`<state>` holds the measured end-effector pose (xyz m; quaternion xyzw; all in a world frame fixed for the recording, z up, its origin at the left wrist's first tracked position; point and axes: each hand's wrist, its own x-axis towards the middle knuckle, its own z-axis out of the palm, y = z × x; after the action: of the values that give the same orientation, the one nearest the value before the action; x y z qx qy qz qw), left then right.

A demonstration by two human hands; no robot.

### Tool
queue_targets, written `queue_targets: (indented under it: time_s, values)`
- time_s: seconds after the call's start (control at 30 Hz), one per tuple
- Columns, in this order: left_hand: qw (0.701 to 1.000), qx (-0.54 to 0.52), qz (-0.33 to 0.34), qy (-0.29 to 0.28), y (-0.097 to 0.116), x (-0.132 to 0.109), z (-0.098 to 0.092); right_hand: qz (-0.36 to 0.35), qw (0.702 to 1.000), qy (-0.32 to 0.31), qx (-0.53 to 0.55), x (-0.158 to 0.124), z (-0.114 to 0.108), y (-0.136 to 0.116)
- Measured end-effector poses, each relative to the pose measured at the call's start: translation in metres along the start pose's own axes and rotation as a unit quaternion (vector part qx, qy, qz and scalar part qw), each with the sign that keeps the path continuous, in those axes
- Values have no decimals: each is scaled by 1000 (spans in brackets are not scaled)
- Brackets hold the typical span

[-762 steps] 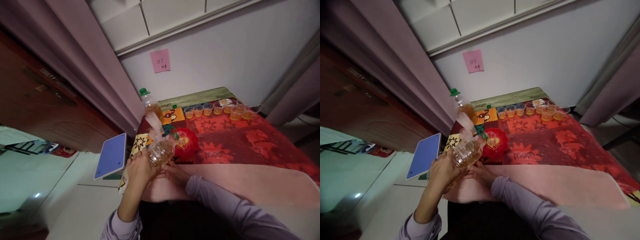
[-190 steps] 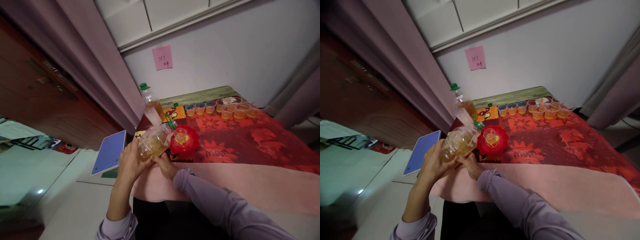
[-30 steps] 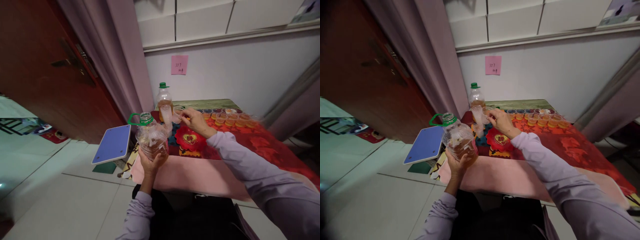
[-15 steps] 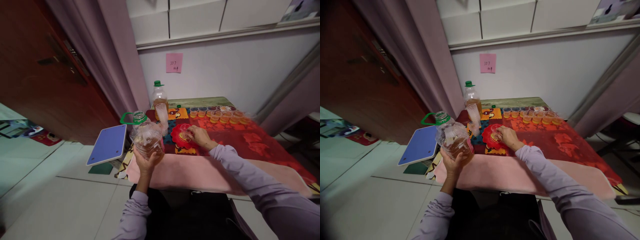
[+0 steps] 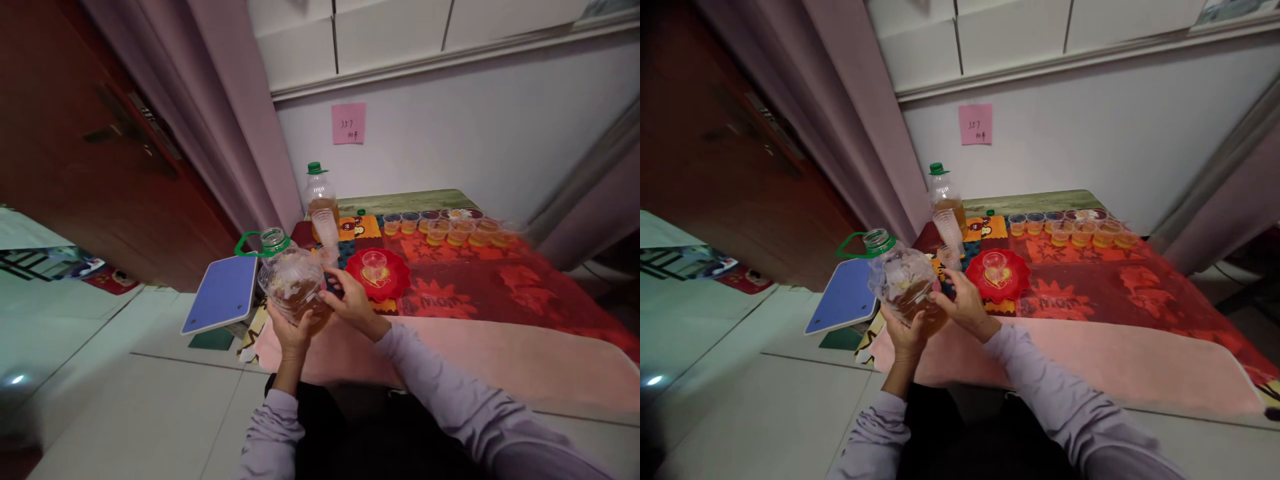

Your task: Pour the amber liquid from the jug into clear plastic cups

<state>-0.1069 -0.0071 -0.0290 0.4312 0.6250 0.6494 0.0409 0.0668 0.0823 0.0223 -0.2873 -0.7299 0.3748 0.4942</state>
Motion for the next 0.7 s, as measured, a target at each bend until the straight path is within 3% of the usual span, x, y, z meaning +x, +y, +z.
queue_targets:
  time_s: [0.13,0.3,0.47,0.57,0.7]
  values:
    - [1000,2,-2,-1,-4,0,-2,32,997,-50,39,-11,29,29]
    - [1000,19,-8,-8,3,-1,-8,-10,996,-87,-31,-13,25,43]
    - [997,61,-37,1,24,1,-12,-30,995,-65,-64,-12,27,36]
    - [996,82,-37,10,39,5,-13,10,998,-57,-20,-14,30,31]
    - [987,161,14,-1,63,14,-16,103,983,-75,133,-19,32,25]
